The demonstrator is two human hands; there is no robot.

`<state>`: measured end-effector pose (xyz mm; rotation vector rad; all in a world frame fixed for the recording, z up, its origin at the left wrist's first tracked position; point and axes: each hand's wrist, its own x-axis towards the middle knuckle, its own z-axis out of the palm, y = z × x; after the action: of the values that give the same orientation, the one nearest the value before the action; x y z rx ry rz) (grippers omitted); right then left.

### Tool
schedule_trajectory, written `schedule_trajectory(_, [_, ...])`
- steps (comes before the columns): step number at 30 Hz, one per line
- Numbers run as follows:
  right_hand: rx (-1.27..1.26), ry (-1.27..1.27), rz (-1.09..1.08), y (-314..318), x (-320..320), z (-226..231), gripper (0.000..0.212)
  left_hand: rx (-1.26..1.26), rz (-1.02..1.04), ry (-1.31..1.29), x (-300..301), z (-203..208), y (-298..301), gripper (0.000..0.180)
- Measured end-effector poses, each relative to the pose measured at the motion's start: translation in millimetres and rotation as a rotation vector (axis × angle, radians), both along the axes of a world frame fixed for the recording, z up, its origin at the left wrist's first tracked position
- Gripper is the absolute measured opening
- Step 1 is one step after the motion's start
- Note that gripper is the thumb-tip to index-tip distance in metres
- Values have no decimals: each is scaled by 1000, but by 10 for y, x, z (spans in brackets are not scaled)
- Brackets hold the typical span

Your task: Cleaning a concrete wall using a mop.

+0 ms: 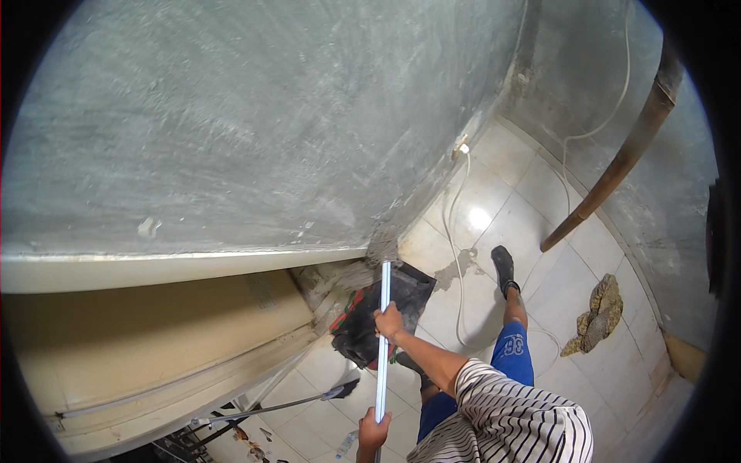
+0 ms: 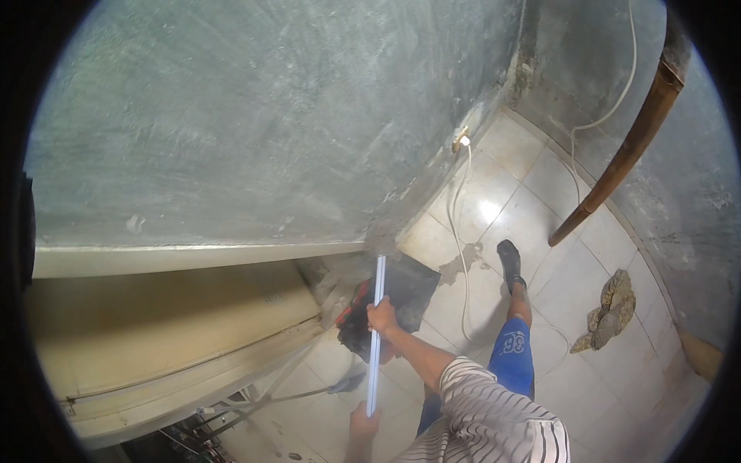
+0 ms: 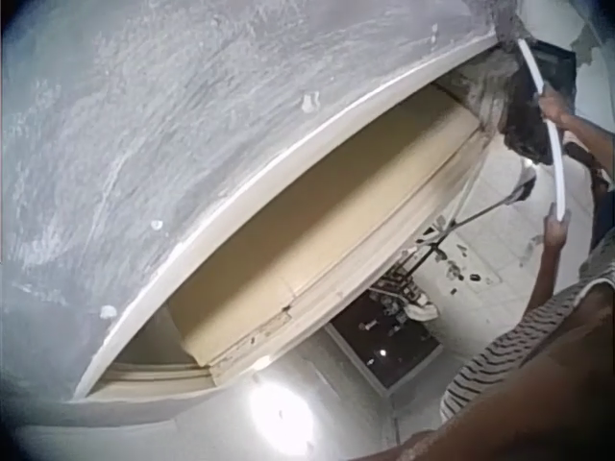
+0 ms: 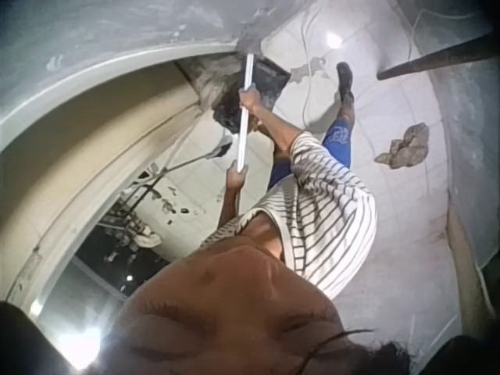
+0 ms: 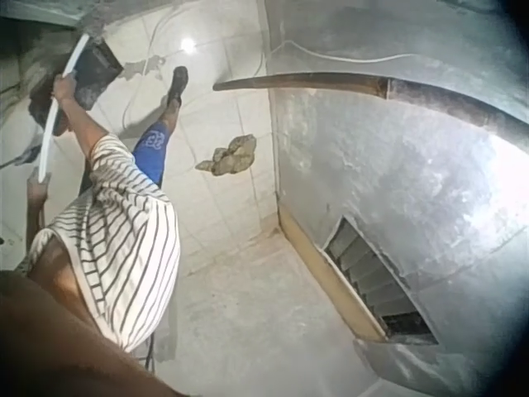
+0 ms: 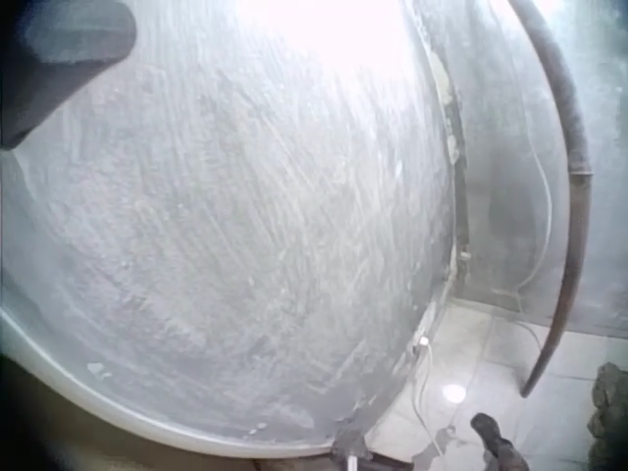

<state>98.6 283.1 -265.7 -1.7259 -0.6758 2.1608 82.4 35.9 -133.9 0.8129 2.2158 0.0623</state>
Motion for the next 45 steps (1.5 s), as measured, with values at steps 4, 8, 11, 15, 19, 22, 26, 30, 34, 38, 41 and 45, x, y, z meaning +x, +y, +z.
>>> schedule_trajectory(4, [19, 9, -45, -160, -217, 359, 26, -39, -1, 38, -260, 689, -5, 31])
schedule_trajectory(8, [201, 115, -49, -524, -419, 1293, 23, 144, 7, 18, -491, 1682, -212, 25])
schedule_trajectory(11, [312, 181, -25, -675, -354, 1986, 24, -88, 25, 170, -419, 1965, -549, 25])
schedule_trajectory(15, [454, 180, 13, -788, -289, 2361, 24, 64, 244, 42, -318, 1904, -913, 27])
schedule_trajectory(19, [569, 240, 63, -741, -205, 2784, 25, 192, 189, 114, -321, 1814, -1117, 28])
schedule_trajectory(22, [808, 252, 3, -703, -186, 3052, 27, 337, 178, 180, -310, 1568, -1077, 27])
schedule_trajectory(26, [1112, 167, 9, -420, -26, 3509, 28, 516, 155, 192, -200, 1321, -630, 25])
schedule_trajectory(30, [1081, 350, -66, -180, 280, 3995, 20, 923, 34, 179, 37, 1448, -10, 24])
schedule_trajectory(34, [1083, 417, -163, -153, 624, 4137, 20, 801, -79, 72, 99, 1296, 156, 32])
schedule_trajectory(38, [1104, 445, -202, -339, 850, 3925, 22, 774, -87, -21, 26, 1185, -25, 34])
schedule_trajectory(41, [1008, 352, -202, -534, 910, 3596, 26, 769, -120, 79, -180, 915, -314, 35])
schedule_trajectory(45, [626, 286, -308, -733, 982, 2739, 34, 534, -39, 15, -489, 785, -727, 45])
